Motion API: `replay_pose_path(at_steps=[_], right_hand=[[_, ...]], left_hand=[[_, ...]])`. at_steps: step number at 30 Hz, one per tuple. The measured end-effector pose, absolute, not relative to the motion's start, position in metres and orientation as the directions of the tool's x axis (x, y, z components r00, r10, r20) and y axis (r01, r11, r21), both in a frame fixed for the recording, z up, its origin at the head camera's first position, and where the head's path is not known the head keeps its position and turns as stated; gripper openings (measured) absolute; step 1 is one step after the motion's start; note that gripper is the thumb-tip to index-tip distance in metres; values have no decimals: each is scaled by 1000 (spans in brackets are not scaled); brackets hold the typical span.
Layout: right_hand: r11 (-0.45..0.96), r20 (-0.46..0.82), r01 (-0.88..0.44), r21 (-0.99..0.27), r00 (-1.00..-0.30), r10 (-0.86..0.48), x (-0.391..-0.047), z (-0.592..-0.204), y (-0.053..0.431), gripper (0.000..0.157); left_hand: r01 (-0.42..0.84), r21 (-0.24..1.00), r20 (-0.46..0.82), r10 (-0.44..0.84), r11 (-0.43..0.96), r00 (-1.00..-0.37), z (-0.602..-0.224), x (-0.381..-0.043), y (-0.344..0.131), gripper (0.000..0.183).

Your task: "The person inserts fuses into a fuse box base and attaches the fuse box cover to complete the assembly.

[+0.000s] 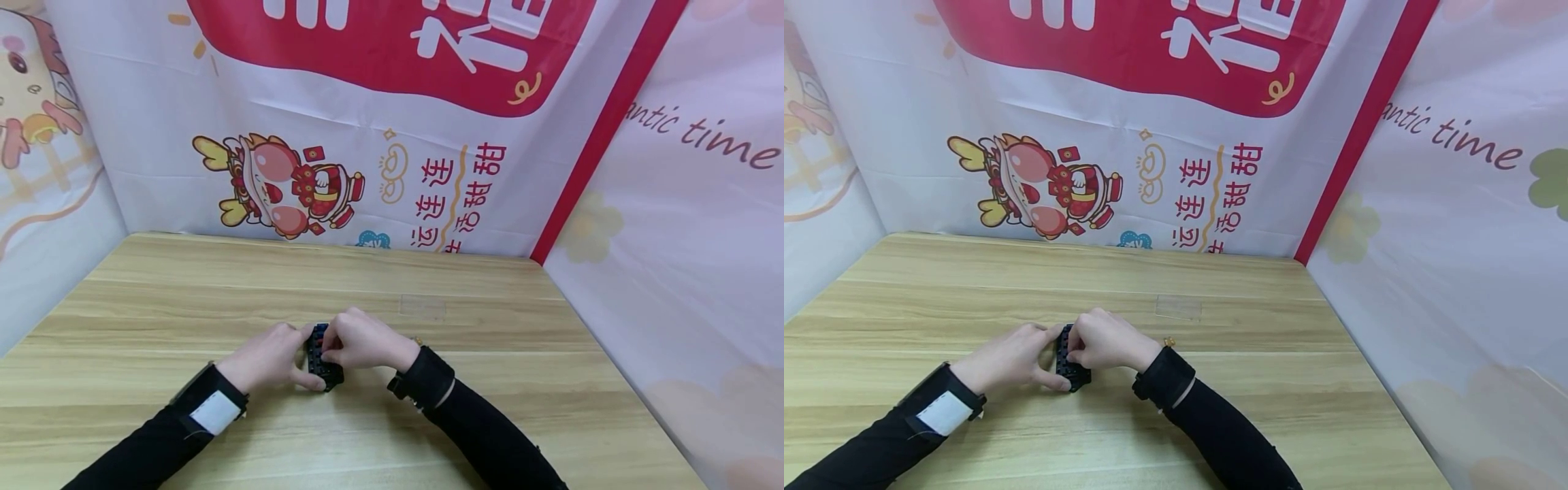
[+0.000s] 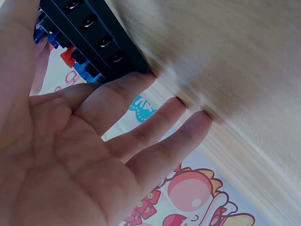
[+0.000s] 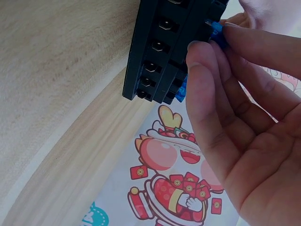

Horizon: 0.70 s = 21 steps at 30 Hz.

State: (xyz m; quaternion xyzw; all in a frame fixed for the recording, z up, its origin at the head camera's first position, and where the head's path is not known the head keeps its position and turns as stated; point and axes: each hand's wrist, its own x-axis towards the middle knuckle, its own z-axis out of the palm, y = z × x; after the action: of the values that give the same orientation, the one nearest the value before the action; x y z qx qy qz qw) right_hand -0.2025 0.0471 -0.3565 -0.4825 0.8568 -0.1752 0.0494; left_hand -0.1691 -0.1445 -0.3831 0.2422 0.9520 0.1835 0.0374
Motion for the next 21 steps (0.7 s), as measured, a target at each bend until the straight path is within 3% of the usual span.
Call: replay_pose_path(at_steps=[11,21], right_hand=[[503,84,-802,-323,-553,-829,-201,-358,47,4],[465,134,-834,-299,-519,-844,-200,-359,45,8]], left_hand=[[452,361,21,478,816,-878,-385,-170,-144,90],[441,391,20,472,808,-882,-386,-170,-144,81]])
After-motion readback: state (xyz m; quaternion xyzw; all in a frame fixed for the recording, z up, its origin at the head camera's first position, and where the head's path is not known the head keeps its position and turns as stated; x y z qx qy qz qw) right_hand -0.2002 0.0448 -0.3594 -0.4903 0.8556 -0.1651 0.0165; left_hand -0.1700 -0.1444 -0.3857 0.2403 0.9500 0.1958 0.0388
